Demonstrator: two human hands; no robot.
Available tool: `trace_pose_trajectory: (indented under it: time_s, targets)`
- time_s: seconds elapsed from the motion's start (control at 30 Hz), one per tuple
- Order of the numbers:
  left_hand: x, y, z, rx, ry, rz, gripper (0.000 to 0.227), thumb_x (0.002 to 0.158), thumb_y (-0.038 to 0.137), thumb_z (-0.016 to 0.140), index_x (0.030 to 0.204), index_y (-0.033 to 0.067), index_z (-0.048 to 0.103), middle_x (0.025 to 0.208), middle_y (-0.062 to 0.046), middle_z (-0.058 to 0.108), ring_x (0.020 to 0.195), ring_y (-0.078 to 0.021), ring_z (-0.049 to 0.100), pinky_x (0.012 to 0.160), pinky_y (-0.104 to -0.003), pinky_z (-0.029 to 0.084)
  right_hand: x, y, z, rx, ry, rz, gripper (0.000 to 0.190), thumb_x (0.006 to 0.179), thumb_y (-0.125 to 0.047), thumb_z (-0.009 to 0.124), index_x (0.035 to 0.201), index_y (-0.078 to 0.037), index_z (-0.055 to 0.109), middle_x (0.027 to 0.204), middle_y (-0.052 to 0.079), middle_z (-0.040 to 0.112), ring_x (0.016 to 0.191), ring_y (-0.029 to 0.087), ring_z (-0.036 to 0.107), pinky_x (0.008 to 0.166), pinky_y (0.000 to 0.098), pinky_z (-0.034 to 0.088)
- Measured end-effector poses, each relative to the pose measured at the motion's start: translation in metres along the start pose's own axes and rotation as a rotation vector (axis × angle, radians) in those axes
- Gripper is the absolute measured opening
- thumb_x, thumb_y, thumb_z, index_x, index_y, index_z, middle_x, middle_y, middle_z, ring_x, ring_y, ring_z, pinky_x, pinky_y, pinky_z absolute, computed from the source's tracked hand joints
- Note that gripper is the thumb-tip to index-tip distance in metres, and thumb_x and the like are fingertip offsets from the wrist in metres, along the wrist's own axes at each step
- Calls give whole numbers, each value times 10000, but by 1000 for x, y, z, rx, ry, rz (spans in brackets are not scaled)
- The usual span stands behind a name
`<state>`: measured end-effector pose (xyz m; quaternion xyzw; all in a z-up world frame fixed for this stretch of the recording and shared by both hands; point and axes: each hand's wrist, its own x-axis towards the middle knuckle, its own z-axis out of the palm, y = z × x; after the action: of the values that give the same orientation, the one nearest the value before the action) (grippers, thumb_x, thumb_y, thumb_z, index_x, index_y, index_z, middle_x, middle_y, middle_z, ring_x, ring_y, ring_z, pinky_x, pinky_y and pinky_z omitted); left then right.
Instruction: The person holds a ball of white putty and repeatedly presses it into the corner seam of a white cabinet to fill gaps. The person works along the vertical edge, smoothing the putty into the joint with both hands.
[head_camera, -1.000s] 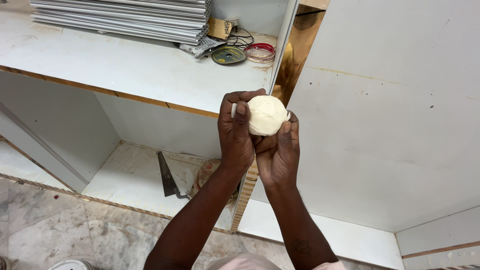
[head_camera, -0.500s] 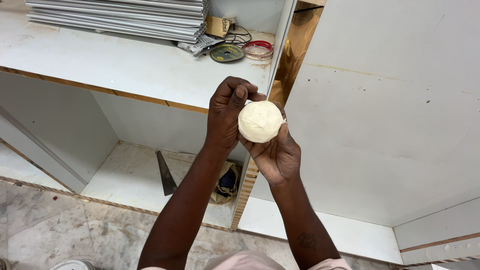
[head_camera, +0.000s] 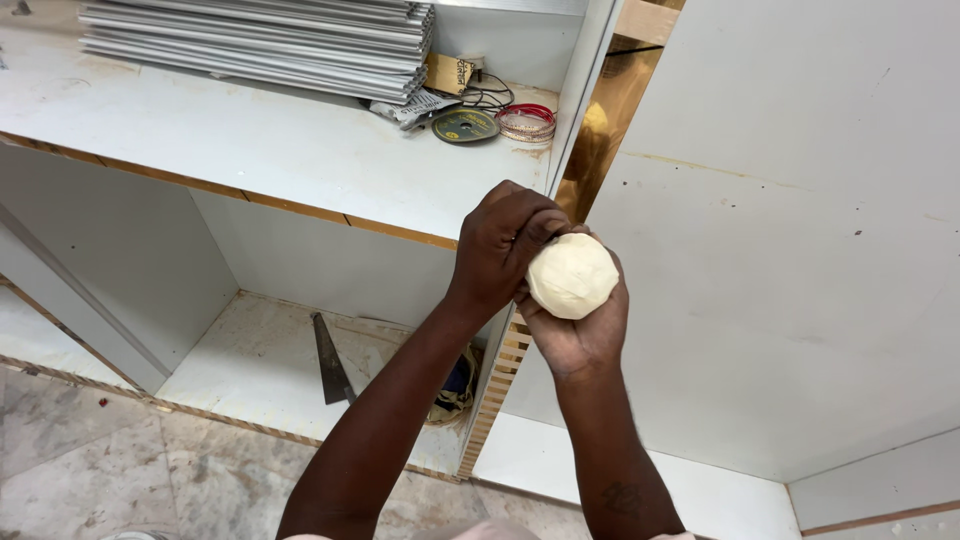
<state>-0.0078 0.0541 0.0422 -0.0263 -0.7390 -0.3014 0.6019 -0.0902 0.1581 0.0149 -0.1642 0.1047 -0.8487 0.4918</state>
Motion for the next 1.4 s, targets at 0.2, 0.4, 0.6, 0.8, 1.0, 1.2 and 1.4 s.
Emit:
trace_pose_trajectory:
  time_s: [0.2,0.4,0.6,0.8,1.0,1.2,1.4]
  targets:
    - [8,10,-9,43,251,-12,257,1151,282,541,1131,54,656,1107,-82,672,1048,-205,652,934,-366,542,9,-7,-5,72,-178,111,268,1036,-283,477,1142,-93,634,1121,131,657,994,290,640,780,379,545]
    - [-49,56,4,-105,171,-132,450,1138,407,472,1281,2,606,1259,-138,643,1218,-229,636,1067,-365,517,11,-4,-2,-38,-151,-190,263,1100,-309,451,1088,-81,581,1068,124,646,995,285,644,872,403,563]
    - [-64,61,18,-240,183,-236,618,1099,495,485,1446,-15,492,1400,-177,523,1301,-258,553,1119,-397,491,-3,24,-3,-758,-165,-891,228,1131,-276,457,1131,-50,484,1059,147,638,1026,246,623,948,394,546]
    - [-65,50,28,-416,320,-232,569,1059,531,542,1305,22,472,1262,-144,597,1163,-215,566,1036,-389,512,-11,43,-7,-875,-229,-1073,266,1083,-291,454,1193,-50,448,1164,158,586,1060,229,580,976,396,526]
    - [-63,36,20,-238,295,-52,531,1038,584,551,1184,74,528,1141,-97,589,1065,-164,578,919,-343,535,-14,50,-14,-912,-180,-1025,429,1061,-469,430,1192,-60,450,1174,146,520,1065,217,554,986,400,526]
    - [-66,30,16,-248,215,-25,484,963,528,673,1111,99,503,1054,-69,555,945,-125,526,842,-297,489,-12,53,-24,-828,-180,-998,460,1035,-500,459,1187,-66,455,1134,131,498,1022,197,522,900,386,509]
    - [-57,15,12,-151,203,-16,416,930,431,690,1120,100,524,1002,-51,582,941,-137,492,779,-286,476,-9,44,-15,-868,-232,-867,464,1017,-437,454,1232,-25,474,1222,174,537,1083,210,539,984,390,494]
